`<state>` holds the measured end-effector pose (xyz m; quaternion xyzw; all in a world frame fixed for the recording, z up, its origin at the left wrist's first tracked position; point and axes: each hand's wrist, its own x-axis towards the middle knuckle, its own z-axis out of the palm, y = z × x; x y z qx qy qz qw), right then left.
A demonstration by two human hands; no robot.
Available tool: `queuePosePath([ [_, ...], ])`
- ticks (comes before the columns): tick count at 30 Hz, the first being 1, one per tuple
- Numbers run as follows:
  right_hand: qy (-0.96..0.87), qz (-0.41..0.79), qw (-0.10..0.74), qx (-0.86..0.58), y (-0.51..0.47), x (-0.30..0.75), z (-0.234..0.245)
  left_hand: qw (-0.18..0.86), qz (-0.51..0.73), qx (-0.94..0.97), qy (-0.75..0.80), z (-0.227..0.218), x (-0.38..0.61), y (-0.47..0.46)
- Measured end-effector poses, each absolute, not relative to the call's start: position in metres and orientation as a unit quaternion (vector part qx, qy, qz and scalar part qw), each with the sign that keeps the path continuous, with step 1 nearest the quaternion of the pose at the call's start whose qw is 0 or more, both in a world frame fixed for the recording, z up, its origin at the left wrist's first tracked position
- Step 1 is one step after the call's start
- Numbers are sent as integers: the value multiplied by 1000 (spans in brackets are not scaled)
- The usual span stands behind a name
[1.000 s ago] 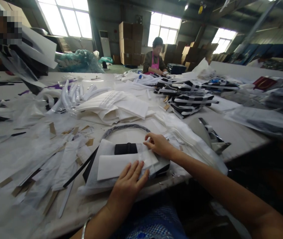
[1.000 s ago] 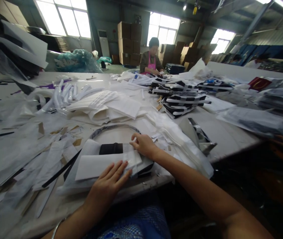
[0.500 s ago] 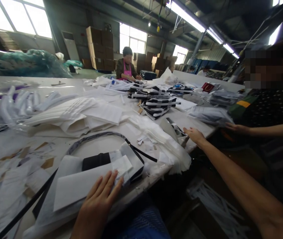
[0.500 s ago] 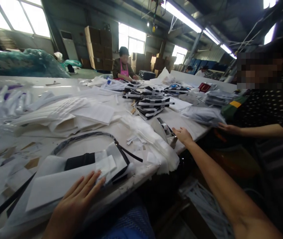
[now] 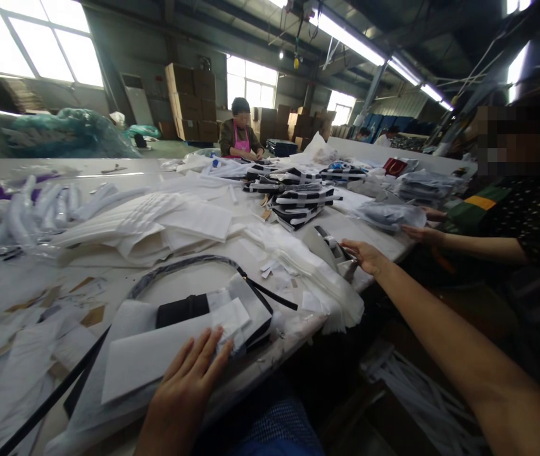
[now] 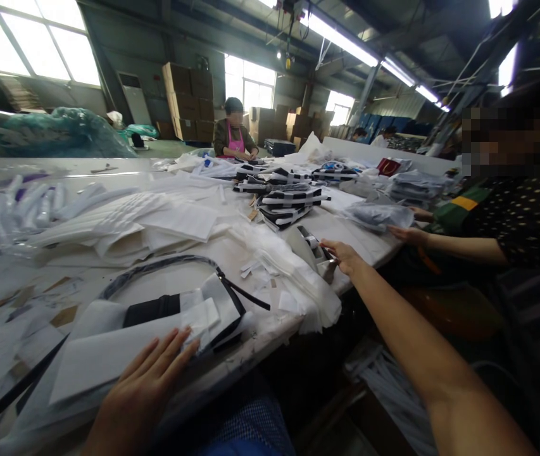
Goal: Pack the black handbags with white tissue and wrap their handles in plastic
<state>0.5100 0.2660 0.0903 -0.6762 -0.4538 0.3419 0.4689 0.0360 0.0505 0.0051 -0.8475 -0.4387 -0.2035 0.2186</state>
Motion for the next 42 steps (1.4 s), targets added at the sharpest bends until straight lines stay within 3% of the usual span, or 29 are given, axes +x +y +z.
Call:
queuePosePath([
  [10,-418,380,529,-633,193,523,134,252,-174,-858,-413,1,31,52],
  [24,-390,392,497,-669,147,540,56,228,-183,-857,-424,1,33,51],
  [32,-441,215,477,-729,176,547,30,223,-191,-855,-428,4,33,50],
  [38,-547,25,387,-742,170,560,51,226,-192,-856,-424,3,34,49],
  [42,-642,-32,303,-704,141,561,79,236,-198,-852,-424,1,34,50],
])
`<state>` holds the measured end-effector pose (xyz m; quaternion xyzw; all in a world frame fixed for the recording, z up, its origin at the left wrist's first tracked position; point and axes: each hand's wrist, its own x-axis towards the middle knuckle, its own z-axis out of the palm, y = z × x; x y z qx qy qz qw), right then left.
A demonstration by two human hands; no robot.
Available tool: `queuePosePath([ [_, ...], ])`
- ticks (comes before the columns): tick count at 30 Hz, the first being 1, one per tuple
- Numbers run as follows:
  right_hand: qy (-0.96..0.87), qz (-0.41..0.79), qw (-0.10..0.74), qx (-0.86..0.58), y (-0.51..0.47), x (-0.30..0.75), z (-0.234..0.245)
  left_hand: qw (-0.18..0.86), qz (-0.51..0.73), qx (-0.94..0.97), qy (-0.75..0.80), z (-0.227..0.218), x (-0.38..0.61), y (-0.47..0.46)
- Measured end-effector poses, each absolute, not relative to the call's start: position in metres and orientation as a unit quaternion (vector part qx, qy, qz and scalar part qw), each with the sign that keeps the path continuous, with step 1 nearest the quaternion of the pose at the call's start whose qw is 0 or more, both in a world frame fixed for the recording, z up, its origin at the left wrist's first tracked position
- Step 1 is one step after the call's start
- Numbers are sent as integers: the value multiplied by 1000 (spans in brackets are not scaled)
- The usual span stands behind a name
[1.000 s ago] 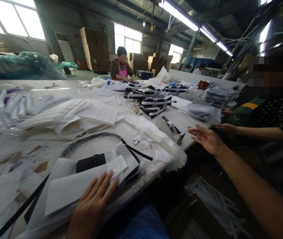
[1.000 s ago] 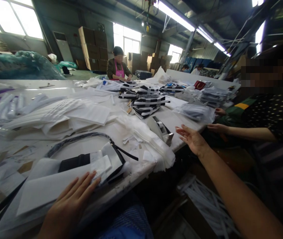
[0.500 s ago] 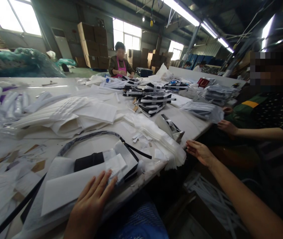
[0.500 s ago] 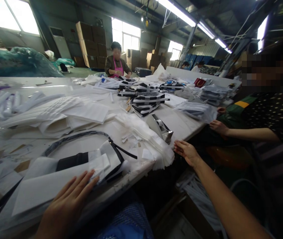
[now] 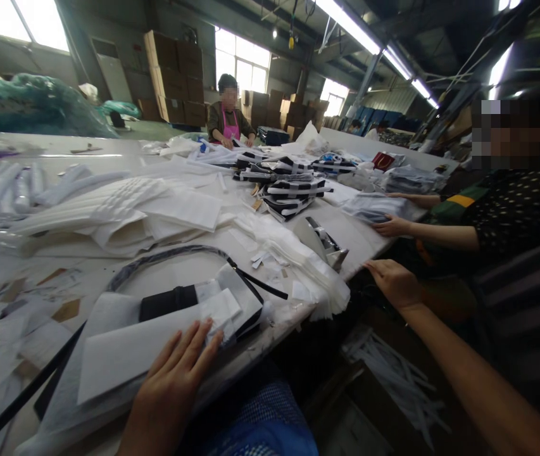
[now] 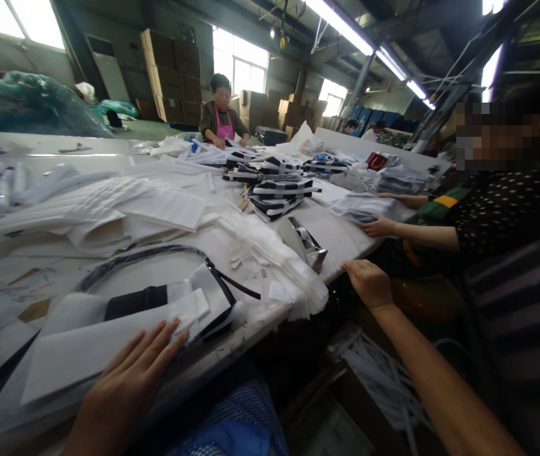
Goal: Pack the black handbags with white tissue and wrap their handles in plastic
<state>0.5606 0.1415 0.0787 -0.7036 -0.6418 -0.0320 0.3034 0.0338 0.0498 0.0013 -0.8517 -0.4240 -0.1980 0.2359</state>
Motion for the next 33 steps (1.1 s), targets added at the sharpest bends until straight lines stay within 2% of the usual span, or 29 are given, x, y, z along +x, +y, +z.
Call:
queuePosePath([
  [3,-704,-39,237,-668,123,550,101,233,-197,-856,-418,2,34,51],
  [8,-823,-117,120,-542,105,508,133,213,-218,-855,-420,5,36,50],
  [14,-892,-92,125,-424,107,433,151,175,-228,-851,-439,14,41,46],
  [22,-970,-92,191,-123,142,324,155,135,-257,-831,-475,17,48,44],
  [33,-998,6,64,-28,212,250,145,119,-281,-816,-491,13,52,44],
])
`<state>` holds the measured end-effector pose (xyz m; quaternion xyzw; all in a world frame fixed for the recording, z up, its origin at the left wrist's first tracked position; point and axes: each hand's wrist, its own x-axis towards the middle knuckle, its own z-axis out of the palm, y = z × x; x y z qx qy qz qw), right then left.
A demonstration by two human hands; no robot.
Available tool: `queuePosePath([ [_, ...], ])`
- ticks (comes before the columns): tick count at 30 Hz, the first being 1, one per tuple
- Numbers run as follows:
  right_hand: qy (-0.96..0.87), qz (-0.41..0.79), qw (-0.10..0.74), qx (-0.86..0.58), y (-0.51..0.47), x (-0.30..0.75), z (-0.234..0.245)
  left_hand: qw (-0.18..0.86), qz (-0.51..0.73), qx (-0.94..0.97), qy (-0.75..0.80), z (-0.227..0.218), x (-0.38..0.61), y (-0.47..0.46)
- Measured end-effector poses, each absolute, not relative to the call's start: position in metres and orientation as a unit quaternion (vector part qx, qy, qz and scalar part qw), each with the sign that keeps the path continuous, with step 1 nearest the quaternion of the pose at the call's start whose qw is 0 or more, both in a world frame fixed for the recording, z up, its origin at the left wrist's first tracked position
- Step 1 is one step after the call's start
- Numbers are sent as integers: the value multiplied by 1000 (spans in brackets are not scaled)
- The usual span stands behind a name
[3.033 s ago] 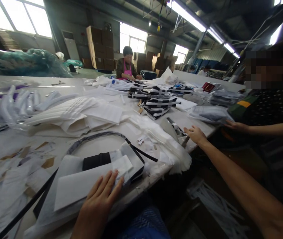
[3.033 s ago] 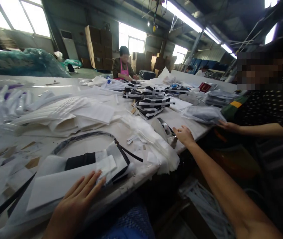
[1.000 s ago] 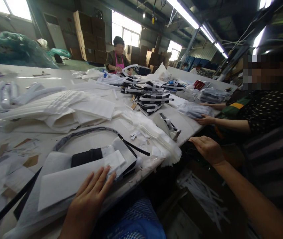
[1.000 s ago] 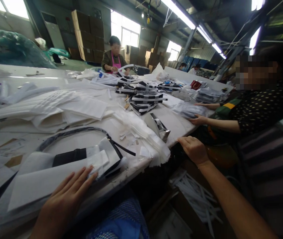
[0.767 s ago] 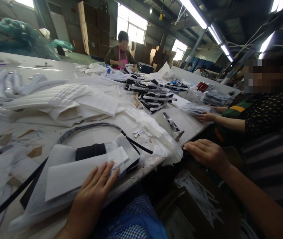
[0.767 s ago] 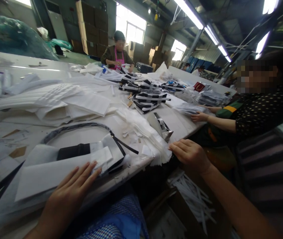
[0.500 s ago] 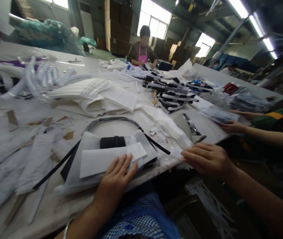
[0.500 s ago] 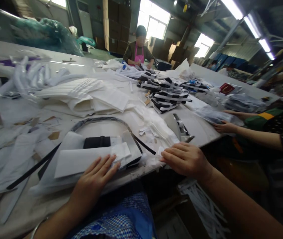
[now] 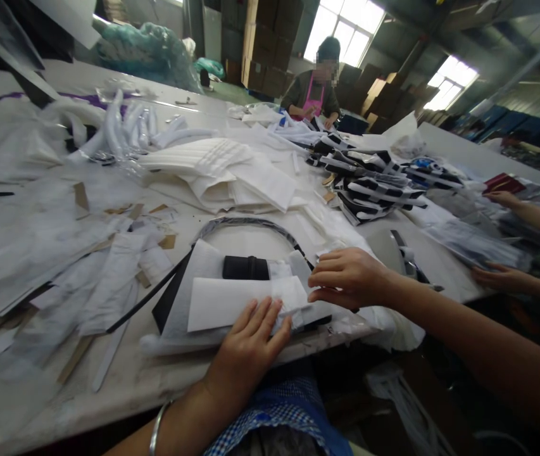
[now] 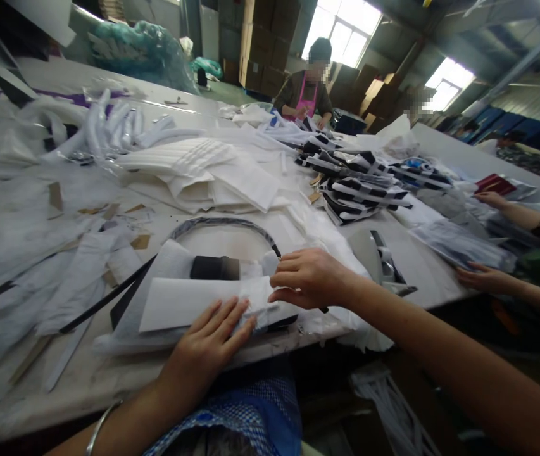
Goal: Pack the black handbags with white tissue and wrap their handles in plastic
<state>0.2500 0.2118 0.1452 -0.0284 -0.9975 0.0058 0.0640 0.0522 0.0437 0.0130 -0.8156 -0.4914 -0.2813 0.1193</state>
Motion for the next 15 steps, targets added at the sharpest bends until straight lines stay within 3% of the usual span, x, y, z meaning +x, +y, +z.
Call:
queuePosePath([
  [15,-984,133,-113,-23,263,194,126,146,-323,-797,-490,10,54,47],
])
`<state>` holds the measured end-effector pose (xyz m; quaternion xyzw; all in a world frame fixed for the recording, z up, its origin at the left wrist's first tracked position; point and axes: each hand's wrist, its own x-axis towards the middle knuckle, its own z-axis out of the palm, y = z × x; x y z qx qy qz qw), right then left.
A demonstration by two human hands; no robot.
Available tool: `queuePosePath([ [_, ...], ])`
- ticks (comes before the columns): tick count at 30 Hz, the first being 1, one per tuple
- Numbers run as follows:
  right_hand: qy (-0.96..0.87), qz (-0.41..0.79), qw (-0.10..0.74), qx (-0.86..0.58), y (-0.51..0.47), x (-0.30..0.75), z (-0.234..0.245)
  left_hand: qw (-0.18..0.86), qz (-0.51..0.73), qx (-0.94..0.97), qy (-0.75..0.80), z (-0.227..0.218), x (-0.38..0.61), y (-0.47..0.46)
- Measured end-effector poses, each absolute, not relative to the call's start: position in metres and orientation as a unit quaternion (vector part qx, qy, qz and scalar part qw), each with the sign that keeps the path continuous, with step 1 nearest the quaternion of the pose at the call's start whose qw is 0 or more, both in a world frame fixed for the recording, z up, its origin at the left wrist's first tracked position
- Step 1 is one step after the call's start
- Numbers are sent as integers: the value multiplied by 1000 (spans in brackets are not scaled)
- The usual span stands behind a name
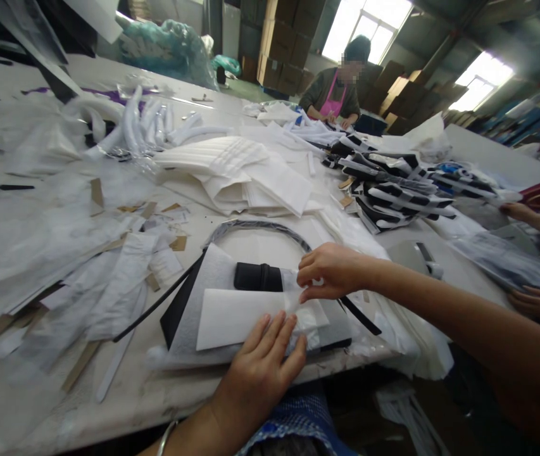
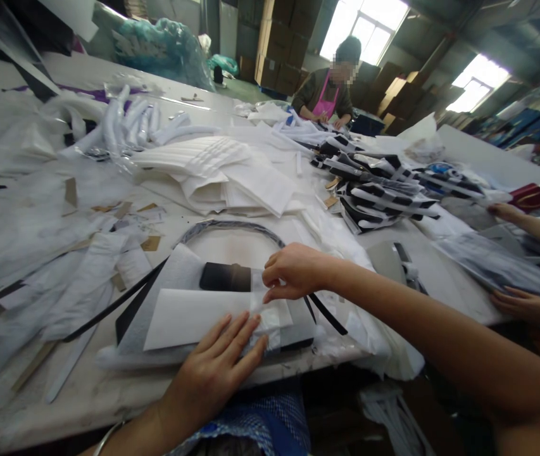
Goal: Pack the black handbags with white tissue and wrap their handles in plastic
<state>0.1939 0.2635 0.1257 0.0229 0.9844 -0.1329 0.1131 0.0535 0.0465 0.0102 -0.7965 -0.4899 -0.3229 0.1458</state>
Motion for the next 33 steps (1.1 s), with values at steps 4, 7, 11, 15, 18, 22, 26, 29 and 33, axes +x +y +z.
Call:
queuePosePath([
  [4,981,-95,167,25,271,178,119,148,-335,-789,-494,10,55,47],
  [7,974,-65,215,32,272,167,118,150,-343,-785,-494,10,56,48],
  [11,965,-28,258,34,276,156,114,151,-349,-783,-492,11,56,49],
  [15,960,-11,279,35,283,146,108,153,-345,-784,-492,10,56,49],
  [18,953,-5,300,48,286,139,106,150,-345,-785,-492,11,55,49],
  [22,946,-16,316,63,288,133,107,144,-346,-785,-493,11,55,49],
  [26,950,-32,294,95,300,133,105,153,-355,-781,-491,10,55,50],
  [29,944,-103,287,129,317,134,98,162,-362,-776,-490,10,56,50],
  [33,905,-266,286,170,341,136,84,165,-358,-776,-492,11,56,51],
])
